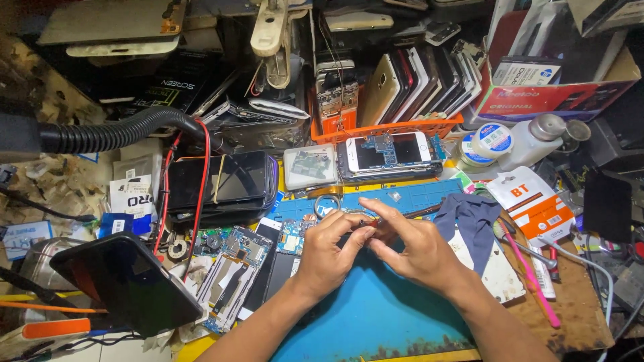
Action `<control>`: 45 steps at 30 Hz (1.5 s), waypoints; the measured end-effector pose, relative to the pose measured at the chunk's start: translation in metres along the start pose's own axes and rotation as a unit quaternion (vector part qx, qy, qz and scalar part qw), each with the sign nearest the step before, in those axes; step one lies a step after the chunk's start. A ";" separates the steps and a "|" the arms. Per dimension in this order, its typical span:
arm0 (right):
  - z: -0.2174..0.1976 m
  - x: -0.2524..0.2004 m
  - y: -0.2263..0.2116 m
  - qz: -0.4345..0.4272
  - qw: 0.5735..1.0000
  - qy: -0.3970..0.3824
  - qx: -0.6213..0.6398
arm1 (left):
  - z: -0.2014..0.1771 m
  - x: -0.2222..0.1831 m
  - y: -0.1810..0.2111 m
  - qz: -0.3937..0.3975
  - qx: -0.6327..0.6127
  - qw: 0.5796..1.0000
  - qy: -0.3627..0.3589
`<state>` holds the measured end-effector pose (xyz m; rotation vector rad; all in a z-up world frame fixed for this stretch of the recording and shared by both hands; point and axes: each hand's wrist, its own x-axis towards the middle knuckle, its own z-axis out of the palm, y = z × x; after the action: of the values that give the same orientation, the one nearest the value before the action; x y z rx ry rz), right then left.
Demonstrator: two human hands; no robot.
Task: Disassembling a smartphone to remove the battery and inspect internal components on a repair bench.
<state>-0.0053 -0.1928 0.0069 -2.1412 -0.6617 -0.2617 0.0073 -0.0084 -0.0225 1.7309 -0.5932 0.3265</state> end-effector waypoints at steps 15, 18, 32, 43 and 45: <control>0.003 -0.002 0.009 0.012 1.000 -0.007 0.001 | 0.000 0.000 0.005 0.002 0.002 1.000 0.004; 0.002 -0.001 0.007 0.009 1.000 -0.008 -0.003 | 0.001 0.000 0.001 0.012 0.008 1.000 0.002; 0.007 -0.010 0.018 0.011 0.999 -0.022 -0.035 | 0.002 -0.005 -0.003 0.029 0.056 0.998 -0.022; 0.010 -0.012 0.018 0.012 0.998 -0.015 -0.057 | 0.001 -0.006 -0.004 0.028 0.053 0.998 -0.027; 0.011 -0.014 0.019 0.019 0.996 -0.023 -0.085 | 0.002 -0.006 -0.004 0.025 0.057 0.998 -0.024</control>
<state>-0.0069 -0.1981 -0.0186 -2.3267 -0.6445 -0.2577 0.0042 -0.0084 -0.0292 1.8401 -0.6634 0.3607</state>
